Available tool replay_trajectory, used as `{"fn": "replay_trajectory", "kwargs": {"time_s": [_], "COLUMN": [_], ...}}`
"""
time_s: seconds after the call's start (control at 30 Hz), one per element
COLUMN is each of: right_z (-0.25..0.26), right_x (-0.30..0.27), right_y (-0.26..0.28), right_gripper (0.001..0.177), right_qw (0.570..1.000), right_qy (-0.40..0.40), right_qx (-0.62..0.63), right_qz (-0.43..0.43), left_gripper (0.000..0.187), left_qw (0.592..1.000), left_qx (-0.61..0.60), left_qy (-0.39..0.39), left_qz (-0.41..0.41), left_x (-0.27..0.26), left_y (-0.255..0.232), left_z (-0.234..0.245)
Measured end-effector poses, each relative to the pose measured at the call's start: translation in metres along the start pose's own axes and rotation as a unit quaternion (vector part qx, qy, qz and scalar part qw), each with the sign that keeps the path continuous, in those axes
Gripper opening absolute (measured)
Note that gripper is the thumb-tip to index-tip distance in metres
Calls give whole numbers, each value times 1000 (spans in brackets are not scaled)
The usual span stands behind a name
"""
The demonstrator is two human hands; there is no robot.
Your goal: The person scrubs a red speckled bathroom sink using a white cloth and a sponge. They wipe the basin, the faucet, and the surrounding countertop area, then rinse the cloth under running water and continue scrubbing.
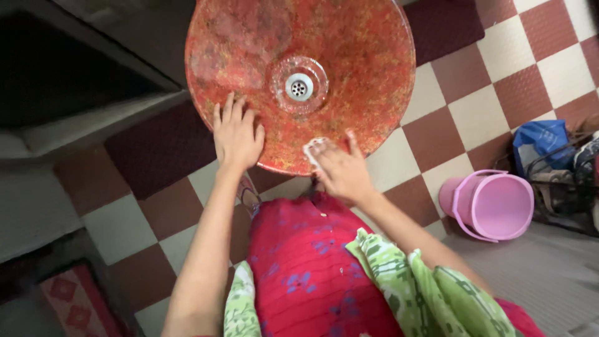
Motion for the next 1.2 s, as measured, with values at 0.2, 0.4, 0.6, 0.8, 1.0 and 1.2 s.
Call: {"fn": "replay_trajectory", "kwargs": {"time_s": [0.2, 0.4, 0.6, 0.8, 1.0, 1.2], "right_z": [25, -35, -38, 22, -27, -9], "right_x": [43, 65, 55, 82, 67, 37], "right_y": [-139, -96, 8, -136, -61, 17], "right_gripper": [53, 61, 70, 74, 80, 85], "right_qw": [980, 876, 918, 940, 893, 927], "right_qy": [93, 410, 390, 281, 389, 362], "right_qx": [-153, -199, 37, -141, -165, 66], "right_qz": [-82, -159, -60, -130, -153, -73], "left_gripper": [35, 37, 39, 36, 37, 35], "left_qw": [1000, 999, 999, 999, 998, 999], "left_qx": [4, 6, 36, 2, 44, 31], "left_qy": [-14, -23, -19, -19, -11, 3], "left_qz": [12, 27, 27, 40, 37, 45], "left_x": [0, 0, 4, -1, 0, 1], "left_y": [1, 0, 4, 3, 2, 3], "left_z": [6, 9, 6, 7, 7, 7]}}
Point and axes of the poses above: each hand's wrist, its own x-axis towards the middle knuckle, its own z-axis out of the back of the hand, y = z × x, the point moved 5 cm from there along x, towards the middle knuckle, and after that the axes turned 10 degrees about -z, right-handed, at the moved point
